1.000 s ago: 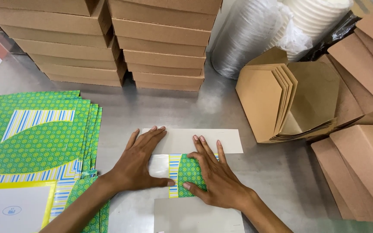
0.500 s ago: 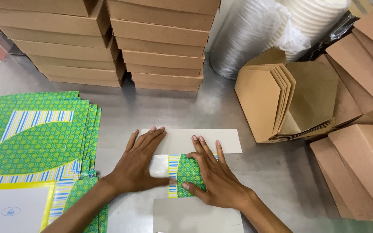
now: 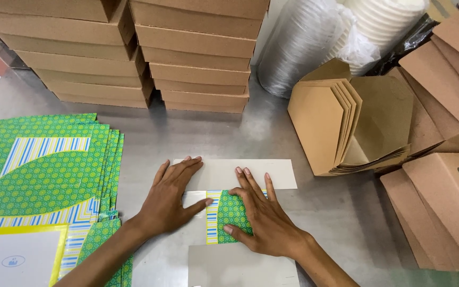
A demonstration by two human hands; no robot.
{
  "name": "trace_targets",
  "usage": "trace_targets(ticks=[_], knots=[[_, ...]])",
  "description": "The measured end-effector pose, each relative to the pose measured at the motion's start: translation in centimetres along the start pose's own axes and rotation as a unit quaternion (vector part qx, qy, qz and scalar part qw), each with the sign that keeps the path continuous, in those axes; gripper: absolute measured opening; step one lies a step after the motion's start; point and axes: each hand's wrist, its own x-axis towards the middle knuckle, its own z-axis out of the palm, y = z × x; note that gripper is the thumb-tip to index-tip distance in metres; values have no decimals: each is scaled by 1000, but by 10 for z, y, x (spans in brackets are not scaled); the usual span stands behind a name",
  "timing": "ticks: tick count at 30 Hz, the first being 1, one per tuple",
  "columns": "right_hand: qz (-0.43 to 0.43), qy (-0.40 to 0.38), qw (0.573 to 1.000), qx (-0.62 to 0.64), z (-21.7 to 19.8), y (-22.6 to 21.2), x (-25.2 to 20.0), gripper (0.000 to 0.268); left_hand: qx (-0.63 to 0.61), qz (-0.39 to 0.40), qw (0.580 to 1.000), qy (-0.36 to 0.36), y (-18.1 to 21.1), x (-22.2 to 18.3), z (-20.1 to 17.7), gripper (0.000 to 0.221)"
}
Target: The person folds and assembles flat cardboard sheets into small boxes by aligning edges and pressing tabs into slots. The person repeats this process for multiple units, stacking completed boxes to the side.
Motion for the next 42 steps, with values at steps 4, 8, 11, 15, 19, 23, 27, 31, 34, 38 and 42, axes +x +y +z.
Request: trace_targets(ticks=[4,8,11,15,19,23,27,31,34,38,42], knots=[[5,-5,1000,6,-2,-1,1,58,-21,-11,999,-46,2,0,-11,99],[7,-5,1000,16,-3,-1,0,63,-20,35,996,-77,5,-2,-18,113],[21,-10,998,66,-7,-1,0,75,-34,77,989,-119,15,0,-31,112],[44,40,976,208,-12,4,3,75,-95,120,978,-144,21,1,-40,107],[44,120,968,216,-15,0,1,63,-117,125,977,-126,18,0,-37,100],[50,220,974,14,-22,-19,0,39,-135,122,976,-122,19,-1,-38,98],[217,44,974,54,-16,-44,-5,39,-145,123,975,-113,22,-2,-40,96],[144,71,984,70,-10,-49,-4,36,-138,131,980,-61,23,-2,-43,94],[108,143,953,243,-31,-62,1,27,-195,101,970,102,17,-2,-43,99],[160,228,834,477,-47,-64,-5,36,-484,-145,834,223,4,6,-29,79],[341,400,514,678,-70,-77,3,46,-705,-351,596,157,27,19,-53,99]])
